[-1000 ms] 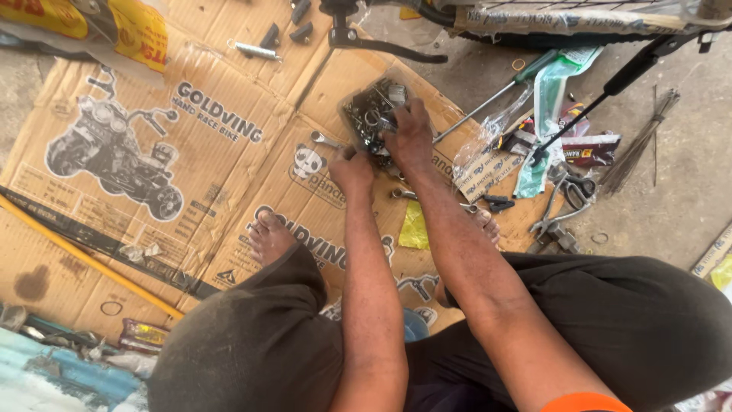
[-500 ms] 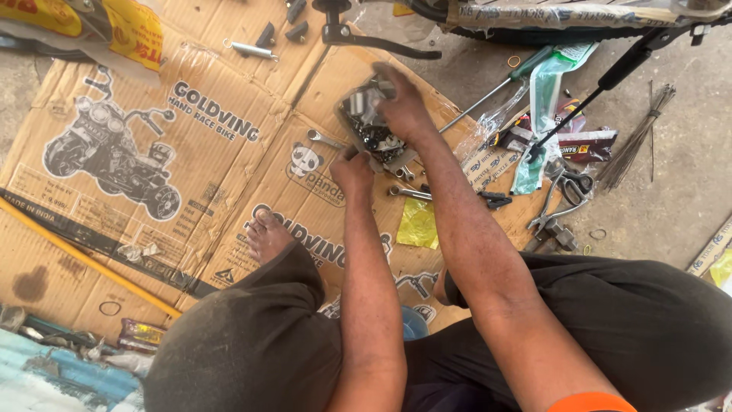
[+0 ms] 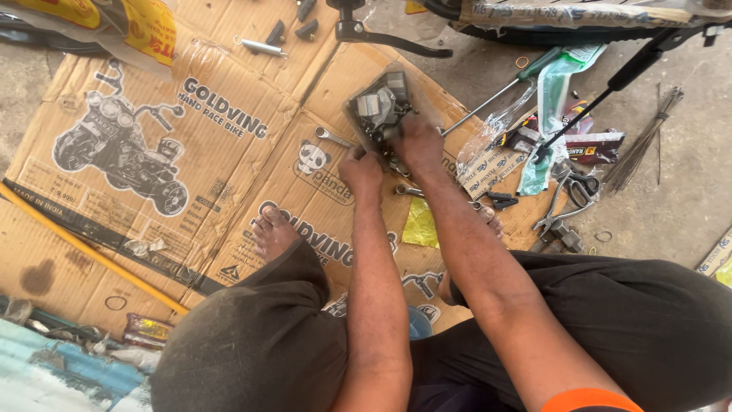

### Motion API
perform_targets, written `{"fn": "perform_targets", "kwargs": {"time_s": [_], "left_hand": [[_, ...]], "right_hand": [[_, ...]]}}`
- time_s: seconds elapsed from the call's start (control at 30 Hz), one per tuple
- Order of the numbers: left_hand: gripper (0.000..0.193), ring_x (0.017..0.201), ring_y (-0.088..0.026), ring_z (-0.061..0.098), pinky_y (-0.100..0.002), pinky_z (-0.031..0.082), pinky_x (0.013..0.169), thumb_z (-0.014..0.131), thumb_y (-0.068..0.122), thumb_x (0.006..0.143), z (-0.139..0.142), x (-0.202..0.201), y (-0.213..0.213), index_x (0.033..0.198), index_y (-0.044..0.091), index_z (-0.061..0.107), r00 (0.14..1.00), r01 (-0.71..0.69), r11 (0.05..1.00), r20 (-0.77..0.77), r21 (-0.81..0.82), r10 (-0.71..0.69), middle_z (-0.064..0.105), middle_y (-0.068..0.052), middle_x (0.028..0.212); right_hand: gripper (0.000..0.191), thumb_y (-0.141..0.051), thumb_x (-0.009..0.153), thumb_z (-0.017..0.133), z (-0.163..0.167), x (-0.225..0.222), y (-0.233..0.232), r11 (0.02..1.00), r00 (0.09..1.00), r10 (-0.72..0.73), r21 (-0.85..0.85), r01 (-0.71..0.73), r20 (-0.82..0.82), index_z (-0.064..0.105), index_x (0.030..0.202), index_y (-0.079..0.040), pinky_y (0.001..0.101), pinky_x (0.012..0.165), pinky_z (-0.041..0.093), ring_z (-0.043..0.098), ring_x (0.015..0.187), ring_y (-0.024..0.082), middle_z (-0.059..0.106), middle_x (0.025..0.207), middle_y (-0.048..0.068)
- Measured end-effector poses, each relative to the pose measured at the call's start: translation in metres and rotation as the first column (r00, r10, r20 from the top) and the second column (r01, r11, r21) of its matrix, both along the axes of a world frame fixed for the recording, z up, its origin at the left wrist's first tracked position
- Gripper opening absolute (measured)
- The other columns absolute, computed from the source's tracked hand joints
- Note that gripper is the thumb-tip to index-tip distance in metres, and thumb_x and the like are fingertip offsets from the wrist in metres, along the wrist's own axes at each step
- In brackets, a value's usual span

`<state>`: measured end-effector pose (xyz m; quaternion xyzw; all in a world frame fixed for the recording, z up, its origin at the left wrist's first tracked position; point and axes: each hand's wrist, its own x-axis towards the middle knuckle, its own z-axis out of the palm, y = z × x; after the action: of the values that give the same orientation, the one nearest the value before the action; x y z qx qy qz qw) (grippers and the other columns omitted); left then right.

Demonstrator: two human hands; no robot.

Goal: The person assembles a bicycle by attaching the crankset and pedals to the bottom bracket area. They use a screwdriver and wrench to secure the components, then install the chain guard and tighten the bolts.

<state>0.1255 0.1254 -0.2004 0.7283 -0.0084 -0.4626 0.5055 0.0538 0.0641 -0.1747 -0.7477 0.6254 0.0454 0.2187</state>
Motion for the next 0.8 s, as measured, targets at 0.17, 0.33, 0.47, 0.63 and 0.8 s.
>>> {"fn": "perform_targets", "kwargs": {"time_s": [0.17,0.33,0.47,0.63,0.8], "left_hand": [[0.025,0.071,-0.016,0.071,-0.030,0.056,0.063,0.063,0.000,0.083,-0.001,0.001,-0.002,0.105,-0.005,0.075,0.999,0.018,0.997,0.038,0.074,-0.020,0.078,-0.012,0.088],[0.027,0.069,-0.018,0.069,-0.031,0.056,0.061,0.059,-0.003,0.082,-0.003,-0.003,-0.003,0.102,-0.008,0.076,0.999,-0.042,0.998,-0.032,0.040,0.043,0.076,-0.013,0.085],[0.028,0.071,-0.018,0.069,-0.031,0.055,0.062,0.059,-0.004,0.082,-0.005,-0.005,-0.003,0.105,-0.008,0.073,0.990,-0.097,0.995,-0.103,-0.003,0.096,0.076,-0.011,0.088],[0.030,0.078,-0.016,0.070,-0.029,0.056,0.070,0.061,-0.004,0.082,-0.004,-0.007,-0.002,0.108,-0.008,0.074,0.997,-0.054,0.999,-0.047,0.004,0.054,0.077,-0.010,0.092],[0.031,0.082,-0.017,0.070,-0.030,0.055,0.073,0.061,-0.004,0.082,-0.002,-0.005,0.000,0.111,-0.008,0.073,0.995,-0.061,0.998,-0.080,-0.024,0.059,0.077,-0.011,0.097]], "right_hand": [[0.039,-0.018,0.077,0.082,-0.007,-0.008,-0.016,0.970,0.870,-0.215,-0.009,0.244,0.444,0.071,0.113,-0.008,0.0403,0.084,0.058,0.074,0.090,0.030,0.076,0.097,0.013],[0.024,-0.014,0.075,0.085,-0.009,-0.021,-0.030,0.979,0.896,-0.203,0.095,0.180,0.394,0.074,0.094,-0.007,0.0359,0.080,0.058,0.074,0.087,0.025,0.075,0.094,0.011],[0.021,-0.013,0.072,0.084,-0.004,-0.025,-0.033,0.988,0.937,-0.142,0.105,0.114,0.318,0.077,0.091,-0.009,0.0359,0.085,0.058,0.074,0.091,0.025,0.077,0.096,0.010],[0.031,-0.024,0.068,0.088,0.008,-0.016,-0.021,0.960,0.990,0.118,0.264,-0.094,-0.078,0.076,0.093,-0.011,0.0431,0.087,0.055,0.068,0.100,0.032,0.072,0.102,0.013],[0.026,-0.027,0.079,0.082,0.008,-0.011,-0.007,0.979,0.989,-0.104,0.162,0.120,-0.108,0.072,0.095,-0.009,0.0464,0.085,0.055,0.070,0.097,0.035,0.073,0.097,0.016]]}}
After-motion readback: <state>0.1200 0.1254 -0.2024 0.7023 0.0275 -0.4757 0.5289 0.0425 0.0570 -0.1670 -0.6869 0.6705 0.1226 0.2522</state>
